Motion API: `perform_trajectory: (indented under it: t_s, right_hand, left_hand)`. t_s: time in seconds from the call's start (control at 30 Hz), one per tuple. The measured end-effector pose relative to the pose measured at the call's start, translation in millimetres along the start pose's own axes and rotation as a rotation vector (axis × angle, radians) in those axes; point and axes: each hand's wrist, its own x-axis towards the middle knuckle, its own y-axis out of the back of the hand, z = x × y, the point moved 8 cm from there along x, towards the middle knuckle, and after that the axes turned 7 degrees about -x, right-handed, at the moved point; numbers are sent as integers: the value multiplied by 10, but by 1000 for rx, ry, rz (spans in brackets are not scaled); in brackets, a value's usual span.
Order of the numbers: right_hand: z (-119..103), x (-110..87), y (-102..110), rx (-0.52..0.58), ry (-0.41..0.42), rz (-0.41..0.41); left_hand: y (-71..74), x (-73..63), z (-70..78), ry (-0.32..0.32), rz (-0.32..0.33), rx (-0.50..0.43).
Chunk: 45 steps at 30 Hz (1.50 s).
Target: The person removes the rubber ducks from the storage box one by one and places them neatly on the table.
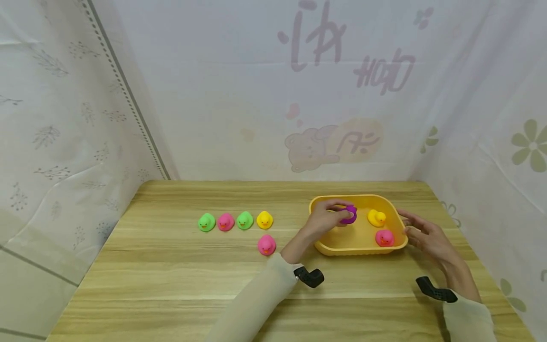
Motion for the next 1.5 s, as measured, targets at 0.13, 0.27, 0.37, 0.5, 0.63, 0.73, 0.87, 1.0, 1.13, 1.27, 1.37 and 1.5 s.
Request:
perform_trajectory:
  t_s: [0.13, 0.27, 0.37, 0.5, 0.63, 0.73, 0.87, 1.0, 1.13, 1.27, 1.37, 1.5]
  right_hand:
    - [3, -4, -1, 4, 2, 0]
    - [16, -10, 4, -17, -13, 5]
    - [22, -11, 2, -29, -19, 4]
    - [21, -7, -8, -26, -20, 0]
    - [20, -8, -9, -37, -26, 4]
    - [20, -10, -9, -47, -28, 7]
    - [21, -12, -11, -54, -31, 9]
    - [27, -11, -15, -61, -35, 8]
    - [28, -15, -18, -65, -42, 7]
    - [13, -14, -13, -62, -44, 13]
    - [2, -9, -3, -67, -45, 21]
    - [5, -2, 6, -76, -45, 23]
  left_hand:
    - [49, -43, 36, -27, -6, -14]
    - [73, -85, 71, -48, -11, -3]
    - [90, -132, 108, -66, -11, 15]
    - [139, -217, 185, -90, -5, 60]
    - [201, -298, 246, -102, -11, 97]
    - [243, -349, 274, -114, -25, 98]
    - [314, -428, 310, -129, -40, 86]
    - [414, -508, 332, -128, -36, 62]
    - [526, -579, 362, -120, -24, 77]
    - [635, -656, 427, -148, -18, 143]
    - [729, -715, 469, -165, -6, 169]
    - [852, -788, 501, -165, 3, 125]
